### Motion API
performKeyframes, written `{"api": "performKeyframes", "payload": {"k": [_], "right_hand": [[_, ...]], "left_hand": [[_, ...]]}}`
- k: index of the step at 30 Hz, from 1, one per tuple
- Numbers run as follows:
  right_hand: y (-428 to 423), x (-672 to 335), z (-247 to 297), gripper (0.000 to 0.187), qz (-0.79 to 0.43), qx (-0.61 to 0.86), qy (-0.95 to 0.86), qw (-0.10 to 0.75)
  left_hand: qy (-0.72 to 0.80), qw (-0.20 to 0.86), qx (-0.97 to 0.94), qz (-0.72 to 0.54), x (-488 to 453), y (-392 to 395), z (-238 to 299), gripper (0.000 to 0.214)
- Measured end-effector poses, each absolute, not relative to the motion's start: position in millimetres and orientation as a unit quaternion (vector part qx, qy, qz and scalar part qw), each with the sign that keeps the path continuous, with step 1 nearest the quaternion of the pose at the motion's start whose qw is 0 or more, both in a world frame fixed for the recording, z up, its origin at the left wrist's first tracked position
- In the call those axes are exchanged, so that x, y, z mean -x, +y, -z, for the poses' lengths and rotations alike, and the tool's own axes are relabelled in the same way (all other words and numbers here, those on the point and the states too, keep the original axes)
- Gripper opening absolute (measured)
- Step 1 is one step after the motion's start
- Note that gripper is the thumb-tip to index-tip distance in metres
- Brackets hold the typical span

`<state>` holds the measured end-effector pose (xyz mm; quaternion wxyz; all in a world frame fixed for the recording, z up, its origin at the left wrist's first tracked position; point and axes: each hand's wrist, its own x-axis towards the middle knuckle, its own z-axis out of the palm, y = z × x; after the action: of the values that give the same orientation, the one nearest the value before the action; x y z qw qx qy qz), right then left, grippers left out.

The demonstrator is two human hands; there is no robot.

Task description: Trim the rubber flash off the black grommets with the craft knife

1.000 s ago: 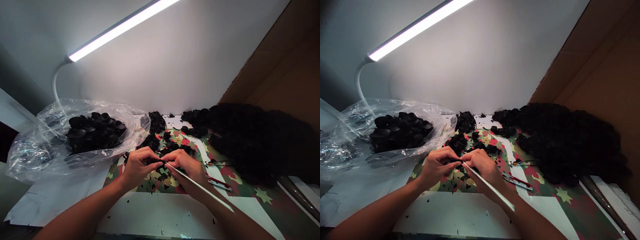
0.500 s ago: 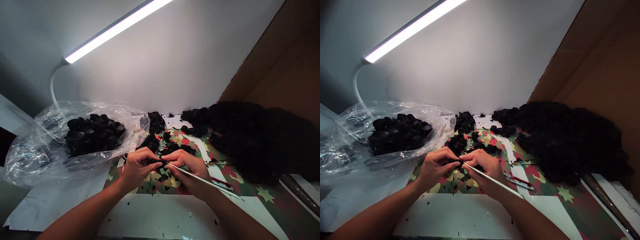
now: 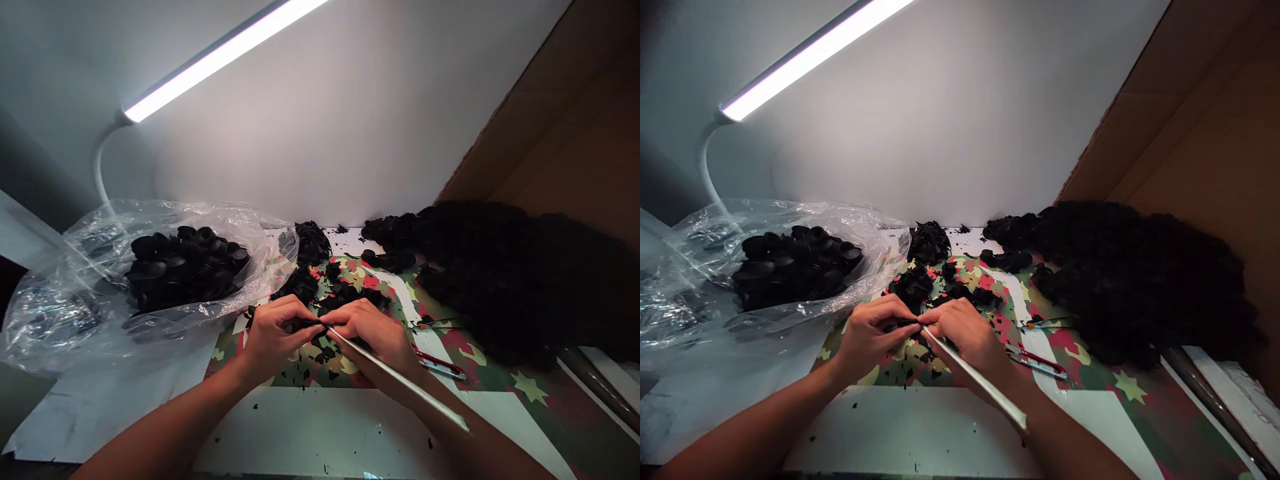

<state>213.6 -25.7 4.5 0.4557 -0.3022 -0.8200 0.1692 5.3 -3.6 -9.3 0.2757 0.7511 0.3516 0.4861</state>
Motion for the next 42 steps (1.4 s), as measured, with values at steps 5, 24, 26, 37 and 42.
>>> {"api": "performKeyframes", "payload": {"k": [5, 24, 26, 37, 42], "right_hand": [[-29.5, -200.6, 1.0, 0.016, -0.059, 0.319, -0.807, 0.494], [-10.7, -221.6, 5.5, 0.026, -0.334, 0.506, -0.613, 0.507], [-11.8, -221.3, 4.9, 0.029, -0.363, 0.515, -0.607, 0.484], [-9.9, -221.0, 4.2, 0.032, -0.364, 0.538, -0.621, 0.439], [-12.6, -220.2, 5.6, 0.031, -0.368, 0.542, -0.619, 0.434]], "left_hand": [[0.364, 0.276, -0.744, -0.487, -7.2, -4.6, 9.9, 0.011], [0.311, 0.399, -0.672, -0.54, -6.9, -4.8, 7.2, 0.027], [0.314, 0.43, -0.654, -0.537, -7.0, -4.4, 9.3, 0.029], [0.327, 0.534, -0.577, -0.525, -7.7, -6.8, 16.1, 0.058], [0.33, 0.535, -0.576, -0.523, -7.9, -7.3, 15.5, 0.055]]}}
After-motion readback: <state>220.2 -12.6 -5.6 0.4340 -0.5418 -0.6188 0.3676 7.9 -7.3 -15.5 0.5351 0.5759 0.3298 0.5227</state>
